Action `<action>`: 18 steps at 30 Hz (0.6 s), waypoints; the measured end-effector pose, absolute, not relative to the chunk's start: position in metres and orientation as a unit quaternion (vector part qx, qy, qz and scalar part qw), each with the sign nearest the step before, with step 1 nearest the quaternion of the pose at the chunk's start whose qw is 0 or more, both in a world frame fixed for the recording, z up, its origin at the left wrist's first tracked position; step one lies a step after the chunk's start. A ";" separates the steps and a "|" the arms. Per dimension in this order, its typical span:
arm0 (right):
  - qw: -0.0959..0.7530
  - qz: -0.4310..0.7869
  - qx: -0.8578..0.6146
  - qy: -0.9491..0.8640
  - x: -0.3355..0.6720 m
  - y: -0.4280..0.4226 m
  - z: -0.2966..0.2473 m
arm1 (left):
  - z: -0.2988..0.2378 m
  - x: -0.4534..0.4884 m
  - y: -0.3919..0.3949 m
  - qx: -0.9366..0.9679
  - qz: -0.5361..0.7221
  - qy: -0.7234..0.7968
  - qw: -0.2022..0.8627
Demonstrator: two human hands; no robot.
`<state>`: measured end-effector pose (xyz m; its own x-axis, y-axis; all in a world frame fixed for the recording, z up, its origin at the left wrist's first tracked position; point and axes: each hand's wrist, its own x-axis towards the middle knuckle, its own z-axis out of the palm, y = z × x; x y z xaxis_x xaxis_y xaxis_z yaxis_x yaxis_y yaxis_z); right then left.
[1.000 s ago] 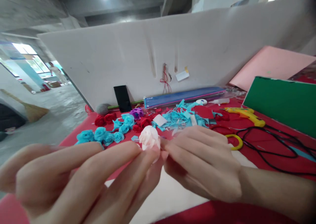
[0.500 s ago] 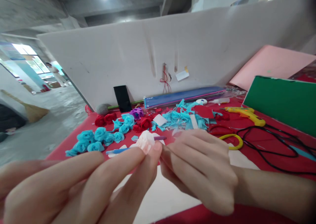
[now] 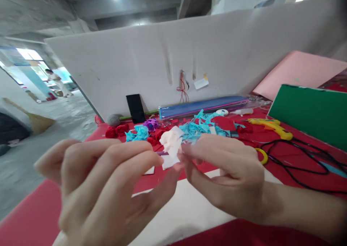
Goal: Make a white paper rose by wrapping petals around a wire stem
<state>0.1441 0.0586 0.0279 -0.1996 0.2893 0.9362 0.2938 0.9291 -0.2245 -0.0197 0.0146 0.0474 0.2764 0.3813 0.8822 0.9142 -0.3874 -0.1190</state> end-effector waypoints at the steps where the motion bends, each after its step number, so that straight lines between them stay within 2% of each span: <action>1: 0.604 0.006 -0.192 -0.773 0.144 0.057 0.029 | 0.047 -0.020 0.015 -0.732 -0.371 -0.456 0.345; 6: 0.600 0.047 -0.201 -0.773 0.145 0.053 0.033 | 0.047 -0.028 0.016 -0.750 -0.338 -0.411 0.392; 11: 0.592 0.076 -0.210 -0.774 0.146 0.054 0.035 | 0.047 -0.035 0.015 -0.766 -0.325 -0.416 0.366; 18: 0.593 0.113 -0.204 -0.771 0.146 0.054 0.035 | 0.057 -0.021 0.016 -0.732 -0.436 -0.424 0.307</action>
<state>0.1463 0.0540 0.0348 -0.2139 0.4479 0.8681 0.1807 0.8915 -0.4154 -0.0214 0.0165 0.0566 0.2596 0.3530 0.8989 0.8891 -0.4508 -0.0797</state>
